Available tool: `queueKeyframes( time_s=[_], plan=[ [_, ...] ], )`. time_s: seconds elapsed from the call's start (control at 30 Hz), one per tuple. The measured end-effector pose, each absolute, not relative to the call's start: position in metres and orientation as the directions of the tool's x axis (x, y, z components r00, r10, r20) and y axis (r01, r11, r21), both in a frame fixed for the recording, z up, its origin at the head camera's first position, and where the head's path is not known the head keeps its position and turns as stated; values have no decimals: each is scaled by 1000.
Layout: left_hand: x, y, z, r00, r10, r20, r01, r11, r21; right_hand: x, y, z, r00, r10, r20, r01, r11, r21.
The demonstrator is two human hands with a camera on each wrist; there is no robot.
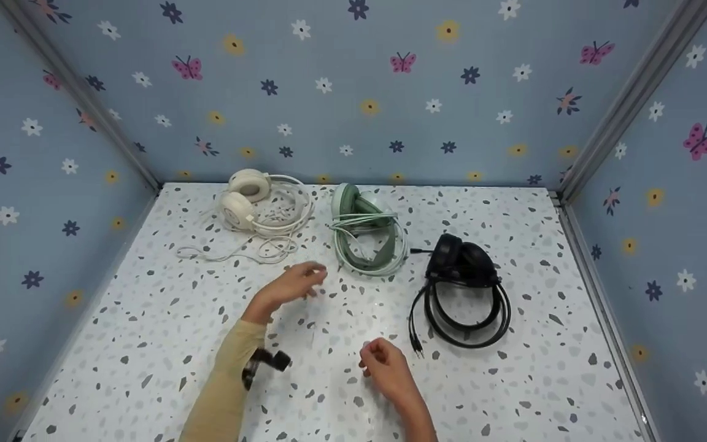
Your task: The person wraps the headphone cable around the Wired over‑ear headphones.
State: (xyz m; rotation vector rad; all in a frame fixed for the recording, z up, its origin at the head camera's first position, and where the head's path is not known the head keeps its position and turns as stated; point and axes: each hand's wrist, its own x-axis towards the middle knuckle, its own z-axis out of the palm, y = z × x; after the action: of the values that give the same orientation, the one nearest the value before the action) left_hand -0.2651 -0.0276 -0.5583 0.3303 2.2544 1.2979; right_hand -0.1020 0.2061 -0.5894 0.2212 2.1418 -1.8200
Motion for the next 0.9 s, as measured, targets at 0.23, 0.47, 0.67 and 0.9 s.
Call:
queueKeyframes(
  time_s=[0.23,0.47,0.67,0.9],
  plan=[
    [-157,-75,-542,-735,655,-178,136,399,907,-97,203,-585,-935,-113,-338,301,255,-919],
    [-103,-92,-570,-820,545,-173,52,373,926,-93,203,-587,-931,-100,-350,307,301,-903],
    [-101,-96,-581,-852,495,-171,97,470,877,-89,202,-586,-927,-91,-363,319,317,-893],
    [-182,-92,-569,-925,368,-93,167,614,771,-90,199,-584,-932,-128,-339,286,315,-905]
  ],
)
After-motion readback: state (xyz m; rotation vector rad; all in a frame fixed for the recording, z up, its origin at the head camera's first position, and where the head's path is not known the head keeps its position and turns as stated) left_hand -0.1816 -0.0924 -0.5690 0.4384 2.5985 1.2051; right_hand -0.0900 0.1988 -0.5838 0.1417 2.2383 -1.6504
